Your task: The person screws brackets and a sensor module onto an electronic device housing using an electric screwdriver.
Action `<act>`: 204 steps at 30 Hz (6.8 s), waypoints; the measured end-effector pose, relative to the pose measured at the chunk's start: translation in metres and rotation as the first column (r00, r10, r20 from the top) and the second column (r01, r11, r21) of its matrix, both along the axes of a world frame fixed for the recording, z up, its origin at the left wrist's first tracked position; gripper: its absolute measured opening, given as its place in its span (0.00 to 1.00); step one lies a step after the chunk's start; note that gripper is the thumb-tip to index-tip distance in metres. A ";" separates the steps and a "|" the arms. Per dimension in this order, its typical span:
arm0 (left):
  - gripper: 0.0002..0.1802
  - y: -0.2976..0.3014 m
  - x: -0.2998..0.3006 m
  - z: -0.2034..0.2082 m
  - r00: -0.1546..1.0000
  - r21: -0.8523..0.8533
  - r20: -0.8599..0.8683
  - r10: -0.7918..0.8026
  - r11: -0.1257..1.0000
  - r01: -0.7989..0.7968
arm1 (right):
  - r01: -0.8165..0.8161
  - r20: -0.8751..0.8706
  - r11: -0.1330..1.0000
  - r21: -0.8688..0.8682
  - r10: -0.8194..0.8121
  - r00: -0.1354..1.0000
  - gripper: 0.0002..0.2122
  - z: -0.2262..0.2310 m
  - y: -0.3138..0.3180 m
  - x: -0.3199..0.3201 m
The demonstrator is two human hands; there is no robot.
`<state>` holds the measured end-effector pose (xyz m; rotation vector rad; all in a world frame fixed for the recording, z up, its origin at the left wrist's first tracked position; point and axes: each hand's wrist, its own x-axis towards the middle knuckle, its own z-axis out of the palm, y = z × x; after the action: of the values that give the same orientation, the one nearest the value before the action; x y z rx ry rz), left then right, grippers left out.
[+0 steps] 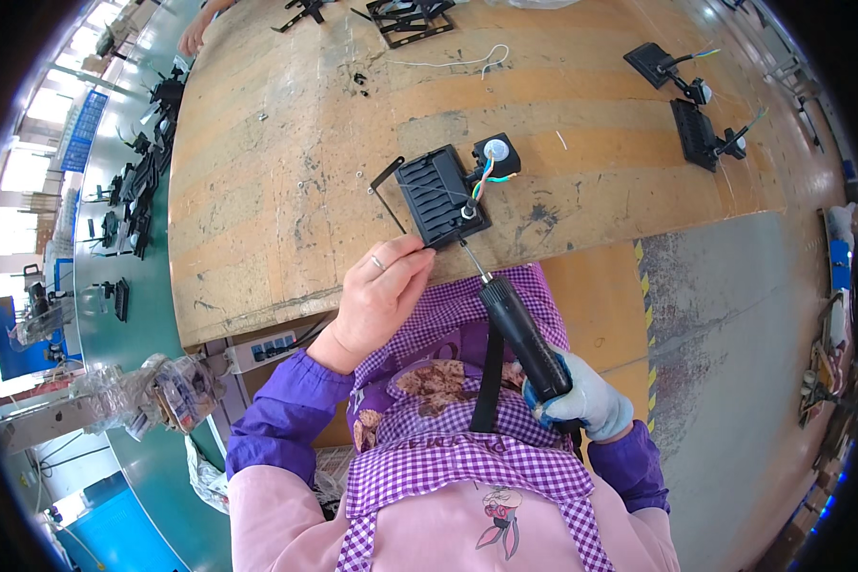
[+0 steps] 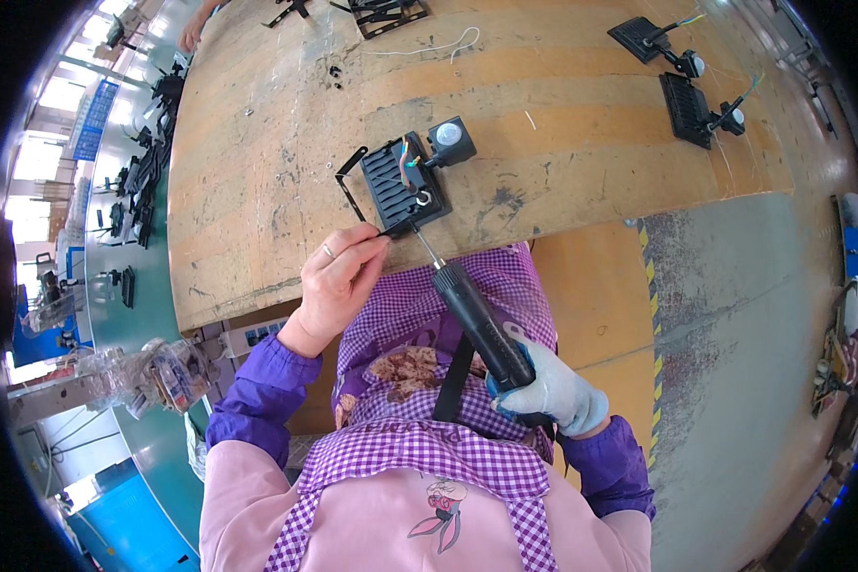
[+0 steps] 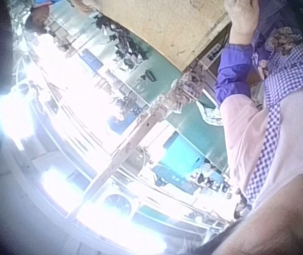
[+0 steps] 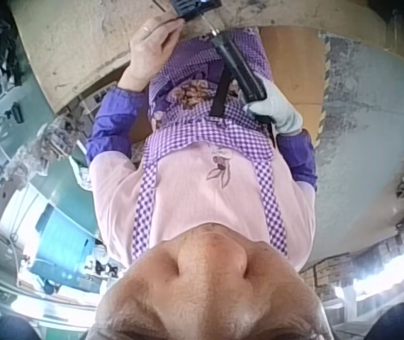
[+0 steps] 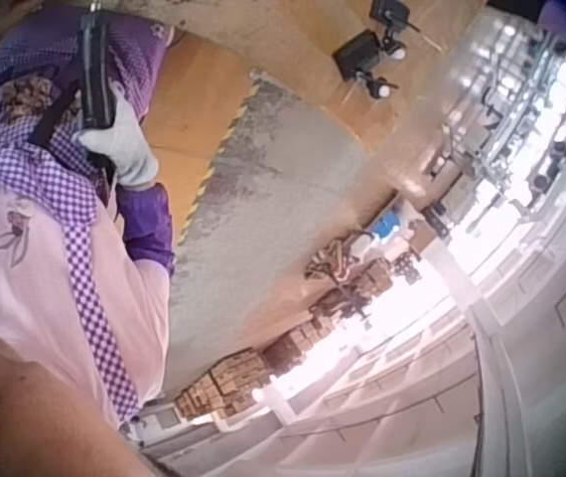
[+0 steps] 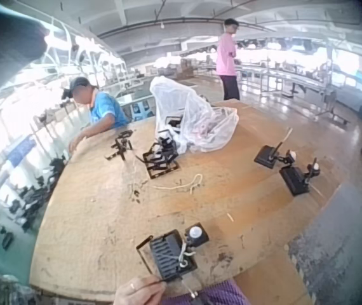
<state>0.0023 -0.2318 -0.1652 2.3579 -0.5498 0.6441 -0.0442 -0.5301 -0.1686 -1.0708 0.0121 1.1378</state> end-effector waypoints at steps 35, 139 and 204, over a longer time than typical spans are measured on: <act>0.10 0.005 -0.002 -0.008 0.980 -0.041 -0.111 -0.162 0.986 0.159 | 0.020 0.051 0.999 -0.035 -0.018 0.999 0.29 -0.015 0.004 -0.004; 0.13 -0.026 0.008 -0.017 0.955 -0.350 -0.254 0.156 0.905 -0.241 | -0.004 0.062 0.999 0.045 0.001 0.998 0.31 -0.013 0.022 0.010; 0.15 -0.016 0.007 -0.016 0.999 -0.003 -0.038 0.036 0.999 -0.036 | 0.058 -0.068 0.997 0.052 -0.054 0.996 0.31 -0.024 0.007 -0.003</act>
<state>0.0098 -0.2475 -0.1816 2.3761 -0.4902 0.6152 -0.0469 -0.5229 -0.1929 -0.9792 0.0634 1.1169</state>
